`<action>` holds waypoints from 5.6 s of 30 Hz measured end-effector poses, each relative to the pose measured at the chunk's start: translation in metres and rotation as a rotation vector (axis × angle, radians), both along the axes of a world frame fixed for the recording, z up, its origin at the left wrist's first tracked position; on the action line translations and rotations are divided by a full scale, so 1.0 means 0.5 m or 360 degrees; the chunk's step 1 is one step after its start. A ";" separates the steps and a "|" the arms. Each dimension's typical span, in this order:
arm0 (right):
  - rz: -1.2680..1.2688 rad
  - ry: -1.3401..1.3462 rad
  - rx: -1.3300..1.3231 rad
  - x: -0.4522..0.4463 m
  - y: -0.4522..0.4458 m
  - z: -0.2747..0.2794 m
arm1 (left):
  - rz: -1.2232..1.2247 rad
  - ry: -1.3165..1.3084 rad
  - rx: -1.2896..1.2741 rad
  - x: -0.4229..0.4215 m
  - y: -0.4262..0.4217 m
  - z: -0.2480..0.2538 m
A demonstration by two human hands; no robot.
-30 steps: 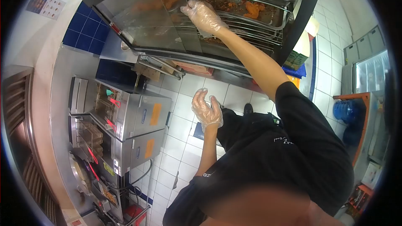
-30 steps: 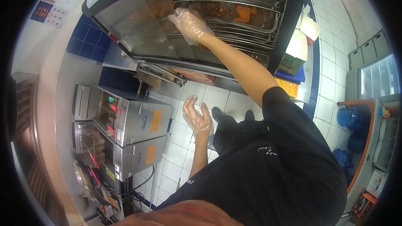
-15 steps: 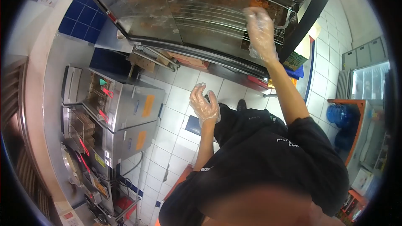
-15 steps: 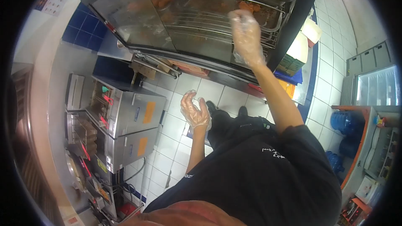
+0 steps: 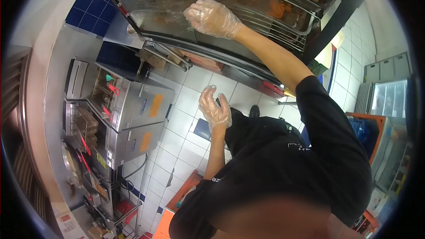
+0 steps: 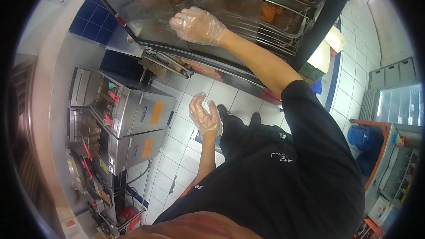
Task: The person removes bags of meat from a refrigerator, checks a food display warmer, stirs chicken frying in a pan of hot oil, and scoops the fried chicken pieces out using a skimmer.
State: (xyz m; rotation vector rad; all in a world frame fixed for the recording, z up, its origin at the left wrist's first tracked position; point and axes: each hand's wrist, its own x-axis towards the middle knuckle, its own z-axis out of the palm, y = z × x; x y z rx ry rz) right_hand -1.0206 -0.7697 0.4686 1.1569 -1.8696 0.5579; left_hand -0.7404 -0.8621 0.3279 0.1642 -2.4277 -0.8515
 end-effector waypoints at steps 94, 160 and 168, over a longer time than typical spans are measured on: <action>0.1563 -0.2098 0.2149 1.006 -1.790 -0.674 | 0.2827 0.1349 0.2293 1.403 -1.320 -0.186; 0.1825 -0.2684 0.0396 2.231 -2.984 0.200 | 0.2412 -0.0326 0.2916 2.775 -2.347 -0.518; 0.0547 -0.1082 0.0782 1.749 -2.873 0.364 | 0.2515 -0.0512 0.2828 2.537 -2.340 -0.492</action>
